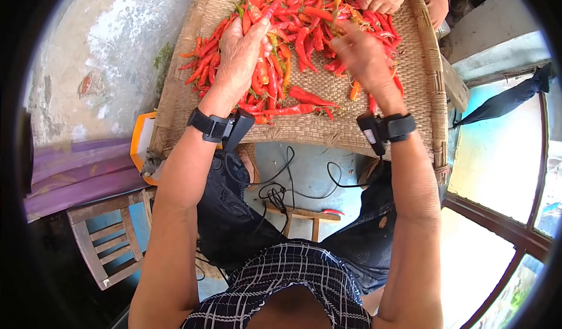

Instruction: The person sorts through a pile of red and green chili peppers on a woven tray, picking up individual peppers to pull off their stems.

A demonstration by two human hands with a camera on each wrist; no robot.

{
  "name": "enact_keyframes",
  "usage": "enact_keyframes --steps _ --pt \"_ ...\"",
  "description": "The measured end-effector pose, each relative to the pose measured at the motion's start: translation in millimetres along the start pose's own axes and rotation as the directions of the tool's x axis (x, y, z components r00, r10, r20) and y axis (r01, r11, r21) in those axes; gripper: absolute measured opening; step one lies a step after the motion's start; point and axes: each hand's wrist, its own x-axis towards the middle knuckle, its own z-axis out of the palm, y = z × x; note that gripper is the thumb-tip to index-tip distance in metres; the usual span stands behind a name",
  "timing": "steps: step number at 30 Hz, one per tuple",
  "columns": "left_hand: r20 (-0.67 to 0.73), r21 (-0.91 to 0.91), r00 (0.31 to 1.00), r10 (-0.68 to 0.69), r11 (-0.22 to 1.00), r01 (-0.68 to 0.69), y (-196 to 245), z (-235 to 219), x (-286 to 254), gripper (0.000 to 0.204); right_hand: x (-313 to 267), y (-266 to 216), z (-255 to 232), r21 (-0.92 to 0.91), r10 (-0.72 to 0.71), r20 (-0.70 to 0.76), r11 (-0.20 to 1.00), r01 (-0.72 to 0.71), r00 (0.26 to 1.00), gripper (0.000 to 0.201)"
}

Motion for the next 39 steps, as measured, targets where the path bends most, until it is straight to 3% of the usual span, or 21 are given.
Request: enact_keyframes --steps 2,4,6,8,10,12,16,20,22,23,24,26,27,28,30,32,34,35,36,38,39 --pt "-0.008 -0.040 1.000 -0.001 0.999 0.001 1 3 -1 0.021 -15 1 28 -0.070 -0.272 0.286 0.951 0.303 0.919 0.039" --pt "-0.007 -0.014 1.000 -0.002 1.000 0.002 -2 5 0 0.022 -31 -10 47 -0.354 -0.156 0.429 0.877 0.325 0.890 0.041" --pt "-0.010 0.005 1.000 0.000 1.000 0.000 -4 5 -1 0.022 -39 -20 54 -0.391 -0.101 0.444 0.872 0.293 0.891 0.041" --pt "0.006 0.034 1.000 -0.001 0.999 0.001 -3 4 -2 0.024 -42 -25 61 -0.550 0.005 0.439 0.792 0.264 0.899 0.042" --pt "0.011 0.008 1.000 0.019 1.000 -0.019 -4 5 -3 0.025 -40 -19 64 -0.546 -0.027 0.403 0.796 0.263 0.915 0.037" --pt "0.039 0.023 0.999 0.025 0.999 -0.026 -4 5 -4 0.025 -35 -8 64 -0.369 -0.157 0.331 0.886 0.280 0.931 0.024" --pt "0.034 0.016 0.997 0.073 0.997 -0.074 -4 3 -2 0.025 -31 -18 54 -0.355 -0.088 0.330 0.911 0.210 0.940 0.010" --pt "0.012 0.022 0.997 0.078 0.997 -0.078 -2 1 0 0.024 -26 -36 21 0.058 -0.062 0.335 0.997 0.045 0.940 0.006" --pt "0.007 0.035 1.000 0.027 0.999 -0.028 -1 1 -1 0.023 -23 -43 -1 0.201 -0.023 0.351 0.978 -0.051 0.936 0.005" --pt "0.010 0.044 1.000 0.006 0.999 -0.006 0 2 -2 0.024 -24 -50 -15 0.249 0.171 0.417 0.923 -0.293 0.893 0.006" --pt "0.018 0.038 1.000 0.016 0.999 -0.017 0 3 -3 0.024 -25 -49 -22 0.246 0.169 0.406 0.926 -0.285 0.898 0.006" --pt "-0.015 0.116 1.000 -0.012 0.993 0.014 -3 4 -3 0.024 -27 -44 -36 0.507 0.139 0.383 0.795 -0.334 0.913 0.006" --pt "0.058 0.158 0.997 -0.047 0.987 0.037 -4 3 -4 0.017 -28 -38 -42 0.559 0.132 0.392 0.752 -0.350 0.910 0.006" --pt "0.073 0.152 0.997 -0.027 0.988 0.016 -9 0 -6 0.017 -30 -38 -47 0.579 0.129 0.397 0.733 -0.357 0.909 0.005" --pt "-0.008 0.311 1.000 -0.004 0.950 0.007 -21 -1 0 0.025 -34 -37 -51 0.637 0.085 0.356 0.707 -0.308 0.931 0.005" --pt "-0.028 0.301 0.995 0.098 0.950 -0.085 -19 2 -5 0.033 -38 -51 -58 0.637 0.101 0.354 0.702 -0.319 0.930 0.006" --pt "-0.004 0.198 0.998 0.065 0.978 -0.063 -31 -3 -2 0.042 -38 -51 -56 0.644 0.033 0.307 0.728 -0.233 0.951 0.007" --pt "-0.123 0.432 0.954 0.274 0.880 -0.197 -50 -5 2 0.045 -39 -53 -55 0.644 0.029 0.288 0.734 -0.216 0.957 0.007" --pt "-0.191 0.647 0.842 0.504 0.710 -0.278 -57 -7 8 0.047 -36 -55 -53 0.645 0.015 0.267 0.740 -0.190 0.964 0.007" --pt "-0.063 0.608 0.908 0.415 0.737 -0.295 -18 -7 -6 0.048 -36 -50 -45 0.597 0.037 0.233 0.784 -0.173 0.972 0.008" --pt "0.033 0.437 0.981 0.194 0.880 -0.189 -10 -8 -11 0.049 -36 -53 -43 0.617 0.006 0.213 0.774 -0.140 0.977 0.008"
